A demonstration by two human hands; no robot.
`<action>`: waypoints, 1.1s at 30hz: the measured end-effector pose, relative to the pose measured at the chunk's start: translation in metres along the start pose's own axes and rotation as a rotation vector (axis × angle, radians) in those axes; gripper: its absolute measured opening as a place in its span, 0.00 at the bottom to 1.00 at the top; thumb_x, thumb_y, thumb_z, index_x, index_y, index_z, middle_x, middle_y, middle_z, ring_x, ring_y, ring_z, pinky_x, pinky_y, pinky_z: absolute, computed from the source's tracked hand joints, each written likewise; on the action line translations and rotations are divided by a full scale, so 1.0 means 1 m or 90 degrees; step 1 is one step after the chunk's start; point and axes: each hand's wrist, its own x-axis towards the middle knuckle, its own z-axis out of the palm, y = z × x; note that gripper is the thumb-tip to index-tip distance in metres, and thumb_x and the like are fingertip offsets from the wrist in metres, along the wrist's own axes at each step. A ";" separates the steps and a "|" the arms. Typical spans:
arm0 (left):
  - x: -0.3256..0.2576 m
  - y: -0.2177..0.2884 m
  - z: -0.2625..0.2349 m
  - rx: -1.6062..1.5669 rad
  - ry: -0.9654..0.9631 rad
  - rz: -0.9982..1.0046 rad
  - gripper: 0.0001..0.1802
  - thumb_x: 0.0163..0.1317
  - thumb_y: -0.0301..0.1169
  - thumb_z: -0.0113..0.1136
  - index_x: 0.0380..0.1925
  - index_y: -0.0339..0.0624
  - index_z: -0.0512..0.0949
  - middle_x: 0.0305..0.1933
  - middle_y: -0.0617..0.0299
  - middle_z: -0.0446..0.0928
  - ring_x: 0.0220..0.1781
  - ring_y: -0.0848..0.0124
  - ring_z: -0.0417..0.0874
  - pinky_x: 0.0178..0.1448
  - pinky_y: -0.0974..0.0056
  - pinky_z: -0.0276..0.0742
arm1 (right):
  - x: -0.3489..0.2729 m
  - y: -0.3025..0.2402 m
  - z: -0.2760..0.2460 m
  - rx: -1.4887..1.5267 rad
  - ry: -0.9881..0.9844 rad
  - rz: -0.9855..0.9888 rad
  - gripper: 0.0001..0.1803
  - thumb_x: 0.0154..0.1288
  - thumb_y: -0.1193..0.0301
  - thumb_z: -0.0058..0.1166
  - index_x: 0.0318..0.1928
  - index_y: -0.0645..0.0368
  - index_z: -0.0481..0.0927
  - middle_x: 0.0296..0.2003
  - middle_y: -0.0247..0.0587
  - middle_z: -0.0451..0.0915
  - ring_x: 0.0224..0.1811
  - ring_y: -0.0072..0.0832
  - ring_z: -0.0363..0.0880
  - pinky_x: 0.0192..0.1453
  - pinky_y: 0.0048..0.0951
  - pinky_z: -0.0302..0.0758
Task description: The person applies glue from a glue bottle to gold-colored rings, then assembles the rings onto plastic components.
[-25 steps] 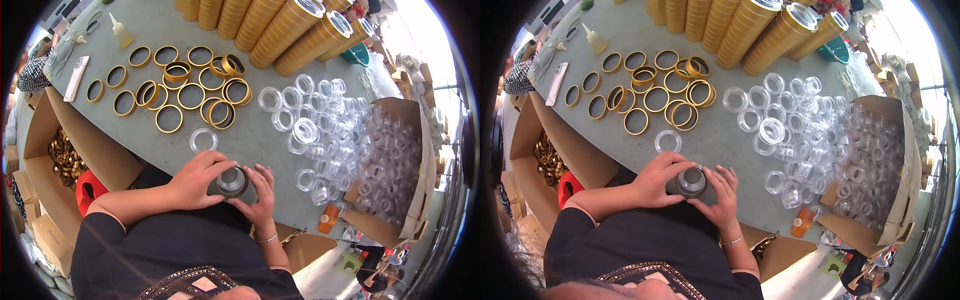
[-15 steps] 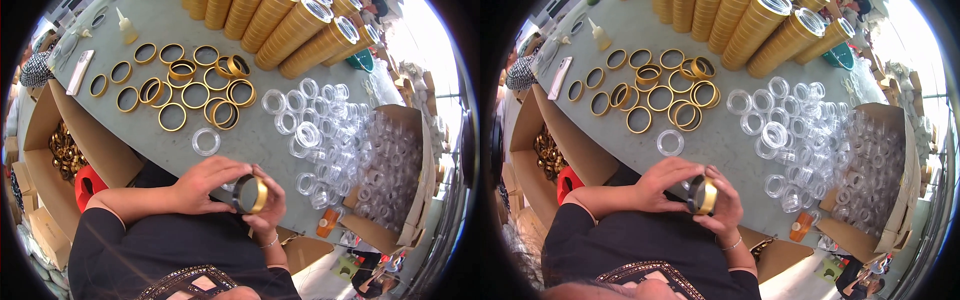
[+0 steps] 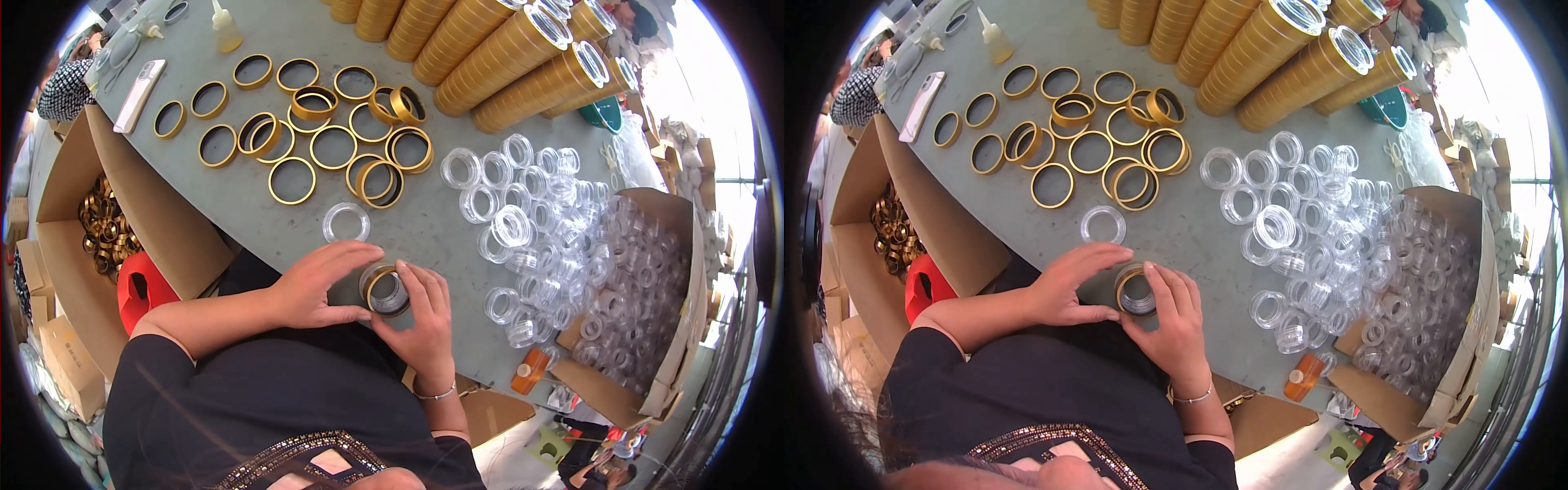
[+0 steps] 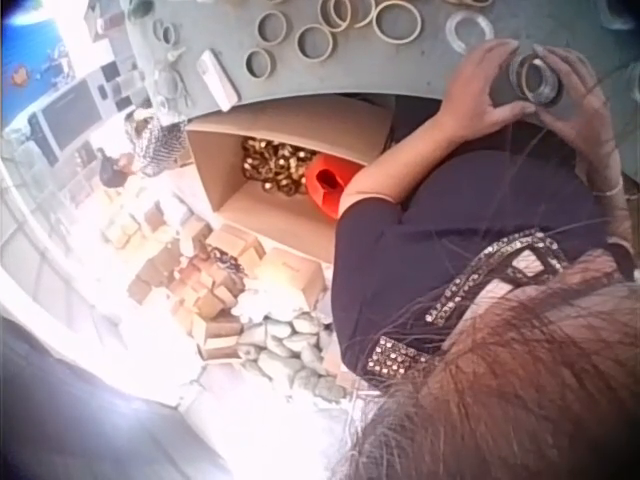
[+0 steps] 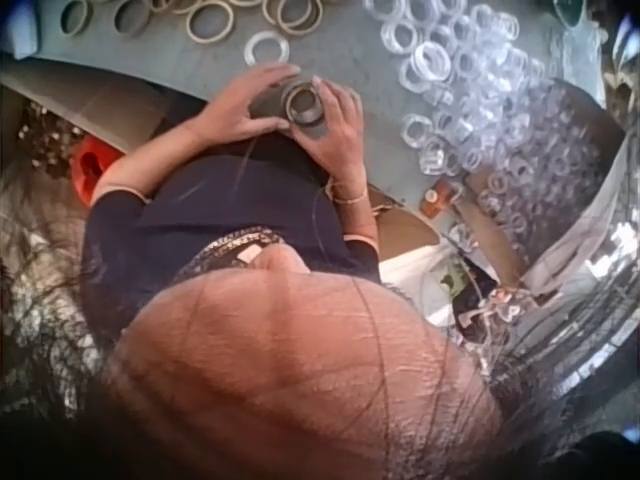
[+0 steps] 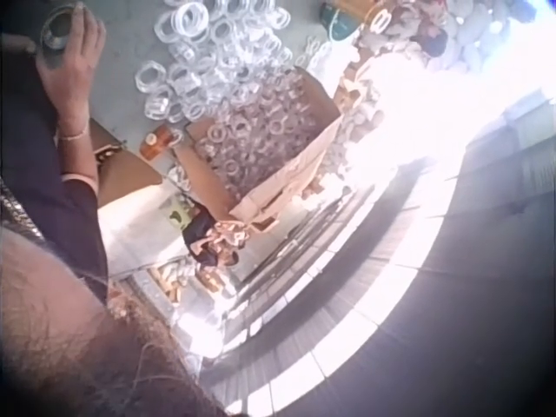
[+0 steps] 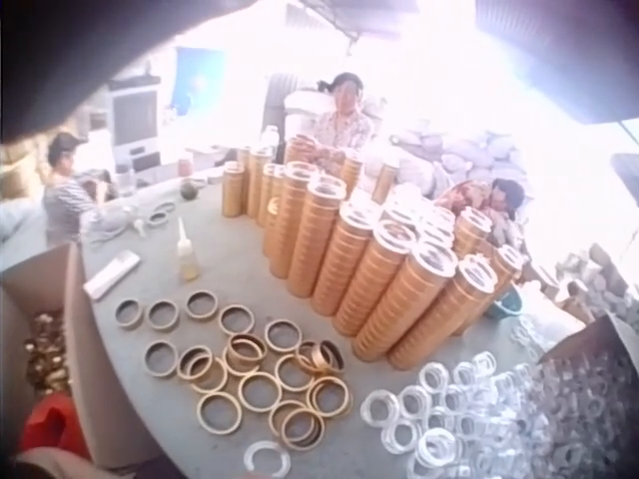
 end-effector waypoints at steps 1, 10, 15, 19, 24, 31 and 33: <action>0.001 -0.001 0.000 0.023 -0.008 0.019 0.43 0.54 0.44 0.77 0.68 0.40 0.71 0.68 0.49 0.72 0.69 0.49 0.74 0.71 0.51 0.72 | 0.000 0.001 0.001 -0.006 -0.010 0.007 0.40 0.47 0.69 0.76 0.63 0.64 0.76 0.56 0.49 0.79 0.57 0.49 0.76 0.62 0.45 0.76; 0.004 -0.006 0.000 0.034 0.026 0.042 0.35 0.56 0.37 0.76 0.63 0.41 0.75 0.63 0.52 0.76 0.64 0.52 0.77 0.67 0.53 0.74 | 0.013 0.003 0.010 -0.025 -0.096 0.059 0.37 0.45 0.69 0.75 0.59 0.62 0.77 0.52 0.47 0.77 0.55 0.47 0.75 0.59 0.45 0.74; 0.003 -0.005 -0.008 0.084 0.092 0.087 0.31 0.52 0.33 0.77 0.58 0.42 0.79 0.57 0.54 0.78 0.57 0.54 0.79 0.61 0.54 0.76 | -0.005 0.020 0.037 0.030 -0.008 0.072 0.38 0.44 0.66 0.77 0.58 0.58 0.75 0.51 0.45 0.77 0.56 0.47 0.74 0.61 0.46 0.70; 0.007 -0.009 -0.020 0.245 0.219 0.088 0.30 0.50 0.31 0.77 0.55 0.43 0.80 0.55 0.55 0.78 0.55 0.55 0.79 0.58 0.55 0.76 | 0.000 0.023 0.037 -0.025 -0.003 0.053 0.40 0.41 0.64 0.80 0.56 0.55 0.74 0.51 0.46 0.76 0.56 0.47 0.74 0.63 0.48 0.68; 0.002 -0.009 -0.012 0.207 0.165 0.078 0.33 0.51 0.34 0.77 0.59 0.43 0.78 0.62 0.54 0.77 0.60 0.54 0.79 0.60 0.53 0.78 | -0.003 0.019 0.031 0.084 -0.017 0.097 0.47 0.42 0.61 0.81 0.64 0.58 0.72 0.55 0.46 0.76 0.62 0.47 0.72 0.67 0.48 0.69; -0.003 -0.012 0.016 0.029 -0.026 0.026 0.43 0.52 0.38 0.78 0.68 0.46 0.71 0.68 0.57 0.72 0.67 0.55 0.77 0.65 0.56 0.78 | -0.023 0.035 0.011 0.161 -0.031 0.108 0.45 0.44 0.62 0.81 0.64 0.61 0.76 0.58 0.50 0.77 0.63 0.46 0.76 0.65 0.43 0.75; 0.002 -0.016 0.018 -0.004 -0.037 0.015 0.41 0.52 0.37 0.79 0.67 0.45 0.74 0.67 0.57 0.74 0.65 0.56 0.78 0.64 0.58 0.79 | -0.021 0.037 0.012 0.168 -0.024 0.120 0.43 0.43 0.62 0.81 0.62 0.61 0.78 0.57 0.50 0.78 0.61 0.47 0.77 0.65 0.43 0.75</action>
